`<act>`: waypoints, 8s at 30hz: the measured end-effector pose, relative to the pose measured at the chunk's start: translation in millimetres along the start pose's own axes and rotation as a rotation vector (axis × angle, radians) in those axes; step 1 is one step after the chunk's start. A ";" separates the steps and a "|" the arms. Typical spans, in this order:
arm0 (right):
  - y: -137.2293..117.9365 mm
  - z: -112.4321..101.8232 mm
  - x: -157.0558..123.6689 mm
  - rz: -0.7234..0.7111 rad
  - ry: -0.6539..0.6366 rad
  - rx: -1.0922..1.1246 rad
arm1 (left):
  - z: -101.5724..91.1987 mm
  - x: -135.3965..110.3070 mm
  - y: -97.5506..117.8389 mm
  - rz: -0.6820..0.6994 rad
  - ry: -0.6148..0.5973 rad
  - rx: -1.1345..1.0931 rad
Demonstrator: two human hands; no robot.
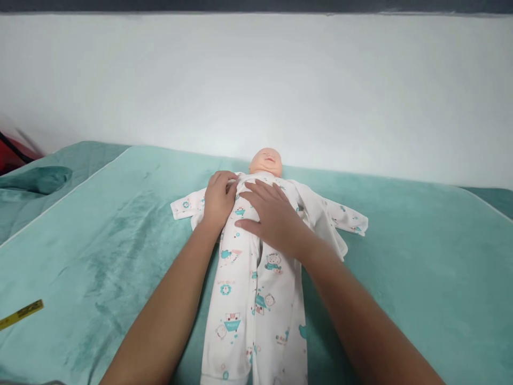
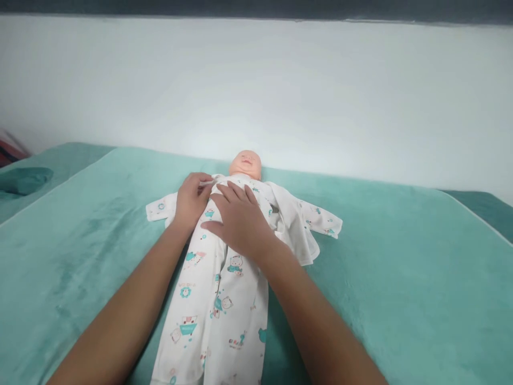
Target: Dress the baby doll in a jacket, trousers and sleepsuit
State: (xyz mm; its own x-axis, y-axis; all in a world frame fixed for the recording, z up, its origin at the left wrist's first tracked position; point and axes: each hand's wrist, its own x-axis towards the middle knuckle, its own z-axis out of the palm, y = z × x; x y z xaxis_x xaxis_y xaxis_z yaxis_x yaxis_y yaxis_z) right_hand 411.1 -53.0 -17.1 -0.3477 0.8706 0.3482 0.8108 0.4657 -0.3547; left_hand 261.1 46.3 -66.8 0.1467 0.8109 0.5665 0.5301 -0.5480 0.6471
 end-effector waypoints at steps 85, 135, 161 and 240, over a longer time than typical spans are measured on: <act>-117.9 30.7 -120.5 -0.347 -0.514 -0.039 | -31.2 -48.7 22.4 -0.325 -0.116 -0.143; -4.0 -51.0 -78.1 0.495 0.397 0.932 | -66.0 -113.0 67.2 -0.154 -0.084 -0.233; 51.2 -15.8 32.6 0.659 0.263 0.091 | -13.2 31.0 45.5 -0.355 -0.169 -0.146; 45.2 4.4 22.2 0.274 0.440 0.807 | 1.7 32.1 64.7 -0.500 -0.275 -0.788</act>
State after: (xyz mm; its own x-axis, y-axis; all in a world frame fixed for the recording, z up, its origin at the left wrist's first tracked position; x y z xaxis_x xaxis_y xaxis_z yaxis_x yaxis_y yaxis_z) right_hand 438.0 -12.0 -29.2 0.1470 0.9042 0.4009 0.2115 0.3672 -0.9058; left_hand 301.6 37.2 -7.6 0.2999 0.9521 0.0593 -0.1121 -0.0266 0.9933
